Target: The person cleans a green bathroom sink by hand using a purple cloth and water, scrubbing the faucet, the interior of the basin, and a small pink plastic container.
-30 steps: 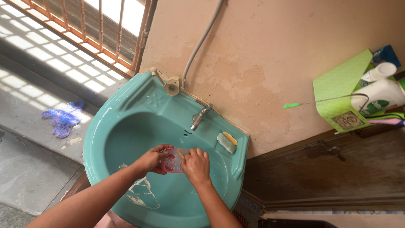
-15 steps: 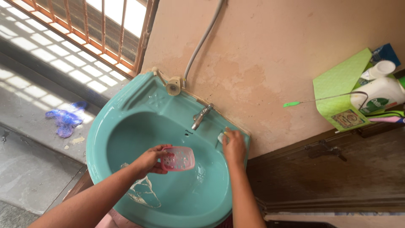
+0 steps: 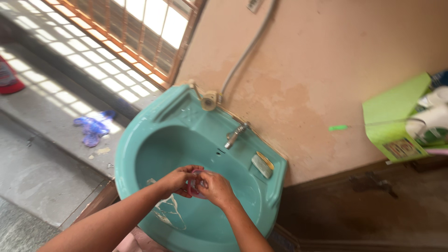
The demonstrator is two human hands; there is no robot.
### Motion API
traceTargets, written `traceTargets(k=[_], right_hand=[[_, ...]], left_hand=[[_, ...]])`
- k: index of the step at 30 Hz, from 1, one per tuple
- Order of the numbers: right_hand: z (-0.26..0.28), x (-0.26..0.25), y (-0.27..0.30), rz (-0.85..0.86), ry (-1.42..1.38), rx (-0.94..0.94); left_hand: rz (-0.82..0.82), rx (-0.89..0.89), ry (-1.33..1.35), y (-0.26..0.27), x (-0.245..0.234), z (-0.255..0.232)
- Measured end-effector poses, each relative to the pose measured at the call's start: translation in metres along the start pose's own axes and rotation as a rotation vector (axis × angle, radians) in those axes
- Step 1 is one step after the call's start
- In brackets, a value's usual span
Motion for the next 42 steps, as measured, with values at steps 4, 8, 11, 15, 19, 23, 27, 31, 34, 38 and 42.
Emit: traceTargets(k=[4,8,11,15,19,23,27,31,34,38,42], right_hand=[[-0.005,0.017,-0.018,0.127,-0.1,-0.02],[0.005,0.02,-0.073,0.171,-0.497,0.104],[0.029,0.027,-0.139,0.181,-0.474,0.124],[0.064,0.05,-0.246,-0.019,-0.506,0.116],[0.093,0.04,-0.297,-0.52,-0.248,-0.153],[0.132,0.067,-0.261,-0.346,-0.232,-0.13],[0.174,0.093,-0.21,-0.248,-0.232,-0.136],[0.227,0.122,-0.2,-0.313,-0.168,-0.217],[0.268,0.183,-0.211,-0.275,-0.124,-0.216],[0.281,0.313,-0.244,0.02,-0.024,-0.109],[0.249,0.42,-0.282,0.206,0.135,0.008]], left_hand=[[-0.066,-0.026,0.035,0.013,-0.027,0.004],[-0.211,-0.051,0.111,0.04,-0.081,0.003],[-0.266,-0.039,0.173,0.068,-0.125,0.002],[-0.364,-0.04,0.255,0.098,-0.172,0.003],[-0.364,0.004,0.418,0.108,-0.204,0.009],[-0.39,0.069,0.518,0.104,-0.238,0.014],[-0.495,0.111,0.615,0.088,-0.28,0.019],[-0.723,0.174,0.812,0.085,-0.344,0.038],[-0.826,0.204,0.912,0.096,-0.384,0.059],[-0.957,0.164,0.963,0.124,-0.424,0.105],[-0.992,0.13,0.932,0.147,-0.459,0.168]])
Point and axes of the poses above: each hand's wrist, its own y-axis away from the middle knuckle, its own x-axis out of the palm, z = x × y, the point moved 4 cm from there along -y, towards the middle knuckle, and after that the axes turned 14 degrees about -z, right-handed, at the moved point
